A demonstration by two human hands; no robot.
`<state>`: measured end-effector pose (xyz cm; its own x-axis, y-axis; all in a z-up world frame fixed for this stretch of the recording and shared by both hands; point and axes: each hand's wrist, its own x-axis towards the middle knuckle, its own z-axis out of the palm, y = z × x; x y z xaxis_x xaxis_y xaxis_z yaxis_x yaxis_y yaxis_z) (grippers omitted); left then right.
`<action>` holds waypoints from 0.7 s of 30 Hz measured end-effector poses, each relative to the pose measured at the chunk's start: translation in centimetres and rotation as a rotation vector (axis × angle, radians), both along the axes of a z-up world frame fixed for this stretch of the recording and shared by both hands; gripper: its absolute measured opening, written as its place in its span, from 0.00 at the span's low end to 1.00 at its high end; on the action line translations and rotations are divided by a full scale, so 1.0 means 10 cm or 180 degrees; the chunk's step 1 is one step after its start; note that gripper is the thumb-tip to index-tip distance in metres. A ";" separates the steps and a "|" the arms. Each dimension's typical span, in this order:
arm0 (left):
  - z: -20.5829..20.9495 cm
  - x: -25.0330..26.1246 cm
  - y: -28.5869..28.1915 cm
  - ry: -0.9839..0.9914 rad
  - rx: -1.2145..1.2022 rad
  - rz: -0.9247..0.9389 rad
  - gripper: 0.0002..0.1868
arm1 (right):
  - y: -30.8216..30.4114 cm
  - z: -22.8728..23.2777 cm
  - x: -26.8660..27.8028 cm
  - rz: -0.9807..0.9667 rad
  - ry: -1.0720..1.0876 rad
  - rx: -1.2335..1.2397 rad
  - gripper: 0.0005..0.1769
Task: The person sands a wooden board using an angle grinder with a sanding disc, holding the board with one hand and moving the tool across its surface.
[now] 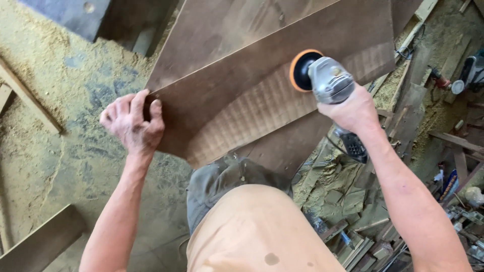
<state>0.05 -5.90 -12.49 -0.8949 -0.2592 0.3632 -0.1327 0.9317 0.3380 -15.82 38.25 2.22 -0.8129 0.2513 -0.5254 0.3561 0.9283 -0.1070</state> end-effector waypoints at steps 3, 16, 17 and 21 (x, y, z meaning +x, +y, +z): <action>-0.19 0.06 -0.07 0.0034 -0.0026 -0.0049 0.17 | 0.40 -0.12 -0.21 -0.0198 0.0004 0.0066 0.31; 0.09 -0.05 0.08 -0.0151 -0.0153 0.0030 0.16 | 1.05 0.14 -1.44 -0.0664 -0.0228 -0.0020 0.16; 0.09 -0.05 0.08 -0.0155 -0.0122 0.0014 0.17 | 1.17 0.01 -1.52 -0.0474 -0.0013 -0.0098 0.14; 0.11 -0.05 0.09 -0.0216 0.0008 0.0061 0.16 | 0.66 0.18 -1.64 -0.0547 -0.0213 -0.0082 0.19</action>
<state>-0.44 -5.01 -11.36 -0.9123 -0.2775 0.3011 -0.1734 0.9280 0.3298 -32.18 44.83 4.00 -0.7222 0.3691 -0.5849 0.5163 0.8505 -0.1008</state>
